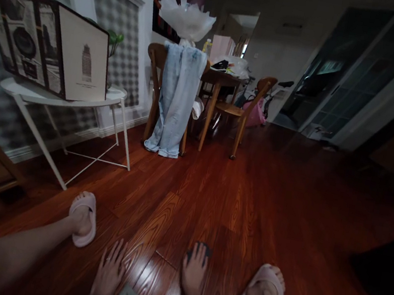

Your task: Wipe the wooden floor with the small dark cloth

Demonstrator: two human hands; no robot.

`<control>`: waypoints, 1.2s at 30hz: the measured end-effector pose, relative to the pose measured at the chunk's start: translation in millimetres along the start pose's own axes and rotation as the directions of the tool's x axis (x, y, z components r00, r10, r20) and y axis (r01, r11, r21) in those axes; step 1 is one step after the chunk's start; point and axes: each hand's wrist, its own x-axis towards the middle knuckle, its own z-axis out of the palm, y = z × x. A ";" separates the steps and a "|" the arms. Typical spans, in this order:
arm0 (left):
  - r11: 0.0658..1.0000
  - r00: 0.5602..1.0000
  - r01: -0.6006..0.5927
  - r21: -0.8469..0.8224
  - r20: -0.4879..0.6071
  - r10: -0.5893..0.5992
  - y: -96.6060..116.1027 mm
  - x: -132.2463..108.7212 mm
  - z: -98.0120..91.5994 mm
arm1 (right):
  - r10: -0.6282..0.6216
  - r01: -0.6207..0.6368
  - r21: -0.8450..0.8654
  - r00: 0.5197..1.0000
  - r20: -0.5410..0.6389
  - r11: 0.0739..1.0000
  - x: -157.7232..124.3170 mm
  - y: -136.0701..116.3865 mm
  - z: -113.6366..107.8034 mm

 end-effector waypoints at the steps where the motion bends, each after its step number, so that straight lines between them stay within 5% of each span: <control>1: 1.000 1.000 0.007 -0.004 0.014 -0.007 0.4 0.2 -1.9 | -0.090 0.089 0.038 0.995 0.047 0.995 -13.2 -21.9 1.3; 6: 1.000 0.998 0.025 -0.001 0.061 -0.025 1.8 0.2 -0.5 | -0.358 0.325 0.224 0.925 0.126 0.919 -64.0 -104.5 18.9; 11: 0.998 0.999 0.041 0.048 0.009 -0.041 1.1 0.0 11.6 | -0.332 0.297 0.219 0.932 0.144 0.929 -29.1 -116.9 24.1; 14: 0.999 0.999 0.033 0.038 0.035 -0.034 -2.7 1.7 15.8 | -0.241 0.230 0.131 0.967 0.079 0.964 11.0 -79.1 18.0; 17: 0.999 0.995 0.028 0.018 0.095 -0.029 -5.5 3.1 15.3 | -0.134 0.134 0.014 0.991 0.005 0.991 37.1 -11.8 12.6; 21: 1.000 0.998 0.010 0.015 0.069 -0.011 -3.4 1.3 10.8 | 0.004 -0.017 -0.117 0.994 -0.112 0.993 37.8 72.5 4.2; 24: 1.000 0.999 -0.019 0.020 0.029 0.018 -1.2 -0.3 6.9 | 0.105 -0.127 -0.171 0.986 -0.131 0.977 23.9 84.8 -3.4; 26: 1.000 1.000 -0.018 0.021 0.016 0.018 -0.9 -0.3 4.3 | 0.080 -0.091 -0.167 0.994 -0.069 0.982 12.4 64.1 -5.4; 30: 1.000 1.000 -0.013 0.009 0.011 0.013 -1.5 -0.2 3.2 | -0.196 0.197 -0.007 0.976 0.096 0.980 -21.3 -12.9 2.1; 33: 1.000 0.999 -0.010 0.002 0.035 0.010 -2.4 -1.4 8.8 | -0.416 0.393 0.167 0.898 0.140 0.904 -53.1 -71.2 13.3; 36: 1.000 0.997 -0.005 -0.004 0.078 0.006 -4.3 -1.5 16.1 | -0.632 0.573 0.323 0.766 0.115 0.753 -65.9 -109.7 17.6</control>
